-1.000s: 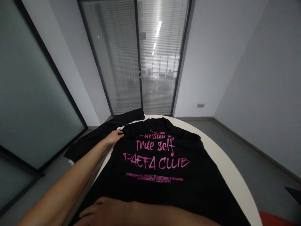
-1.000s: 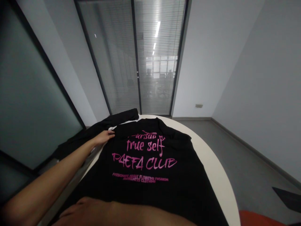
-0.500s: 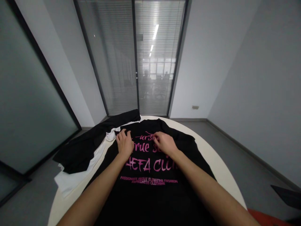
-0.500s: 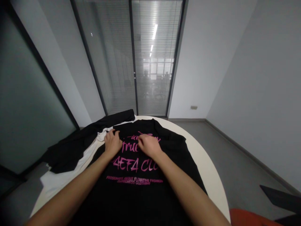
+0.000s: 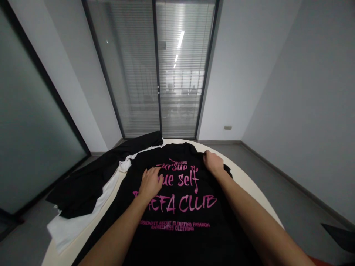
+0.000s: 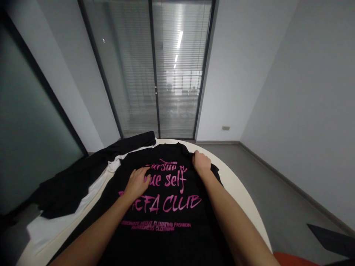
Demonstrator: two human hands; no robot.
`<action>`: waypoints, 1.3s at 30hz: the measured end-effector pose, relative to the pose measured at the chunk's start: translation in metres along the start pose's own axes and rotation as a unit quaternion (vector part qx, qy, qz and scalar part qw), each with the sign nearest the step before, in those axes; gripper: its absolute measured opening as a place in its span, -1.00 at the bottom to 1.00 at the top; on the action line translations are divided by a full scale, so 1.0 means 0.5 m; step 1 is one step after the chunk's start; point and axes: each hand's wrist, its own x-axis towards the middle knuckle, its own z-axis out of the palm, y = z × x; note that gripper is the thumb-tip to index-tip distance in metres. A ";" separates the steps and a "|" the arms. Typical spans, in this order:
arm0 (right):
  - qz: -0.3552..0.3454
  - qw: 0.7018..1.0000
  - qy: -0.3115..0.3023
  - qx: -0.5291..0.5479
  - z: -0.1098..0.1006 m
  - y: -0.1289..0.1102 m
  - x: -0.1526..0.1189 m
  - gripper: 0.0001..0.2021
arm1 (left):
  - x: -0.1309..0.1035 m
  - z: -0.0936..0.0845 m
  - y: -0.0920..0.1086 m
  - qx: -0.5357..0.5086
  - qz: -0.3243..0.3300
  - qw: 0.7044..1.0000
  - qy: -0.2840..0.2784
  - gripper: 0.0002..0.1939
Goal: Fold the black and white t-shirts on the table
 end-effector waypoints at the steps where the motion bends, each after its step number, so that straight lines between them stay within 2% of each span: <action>1: 0.022 1.000 0.011 0.010 -0.003 0.006 0.017 -0.57 | 0.000 0.002 0.001 0.002 0.001 1.000 -0.003 -0.57; 4: 0.059 0.997 0.029 0.046 -0.013 0.037 0.070 -0.53 | -0.001 0.006 0.002 0.010 0.006 1.000 -0.010 -0.54; 7: 0.048 0.996 0.016 0.067 -0.006 0.072 0.107 -0.43 | -0.001 0.008 0.002 0.005 0.008 1.000 -0.011 -0.55; 11: 0.041 0.996 -0.044 0.069 0.029 0.109 0.117 -0.25 | 0.003 0.011 0.001 0.006 0.005 1.000 -0.015 -0.55; 14: 0.032 0.997 -0.046 0.045 0.051 0.128 0.109 -0.15 | 0.005 0.013 0.000 0.022 0.005 1.000 -0.021 -0.55; 16: 0.049 0.997 -0.031 0.055 0.054 0.139 0.104 -0.23 | 0.005 0.014 -0.001 0.029 0.005 0.999 -0.027 -0.54; 20: 0.144 0.983 0.012 0.113 0.039 0.170 0.101 -0.58 | 0.003 0.013 0.000 0.022 0.004 0.999 -0.026 -0.54; 25: 0.249 0.954 0.083 0.146 0.004 0.231 0.097 -0.53 | 0.000 0.009 0.004 0.008 0.009 1.000 -0.018 -0.54; 28: 0.266 0.942 0.107 0.174 -0.010 0.253 0.090 -0.51 | 0.000 0.007 0.004 0.018 0.011 1.000 -0.019 -0.54; 31: 0.231 0.943 0.129 0.201 -0.020 0.246 0.081 -0.50 | 0.000 0.007 0.002 0.028 0.014 0.999 -0.028 -0.53; 35: 0.132 0.955 0.139 0.227 -0.023 0.201 0.066 -0.56 | 0.000 0.009 0.000 0.041 0.017 0.998 -0.033 -0.53; 37: 0.046 0.961 0.124 0.244 -0.014 0.175 0.055 -0.64 | 0.000 0.009 -0.001 0.047 0.017 0.998 -0.034 -0.54; 39: -0.074 0.960 0.090 0.256 0.005 0.150 0.042 -0.75 | 0.000 0.009 -0.002 0.051 0.018 0.998 -0.035 -0.54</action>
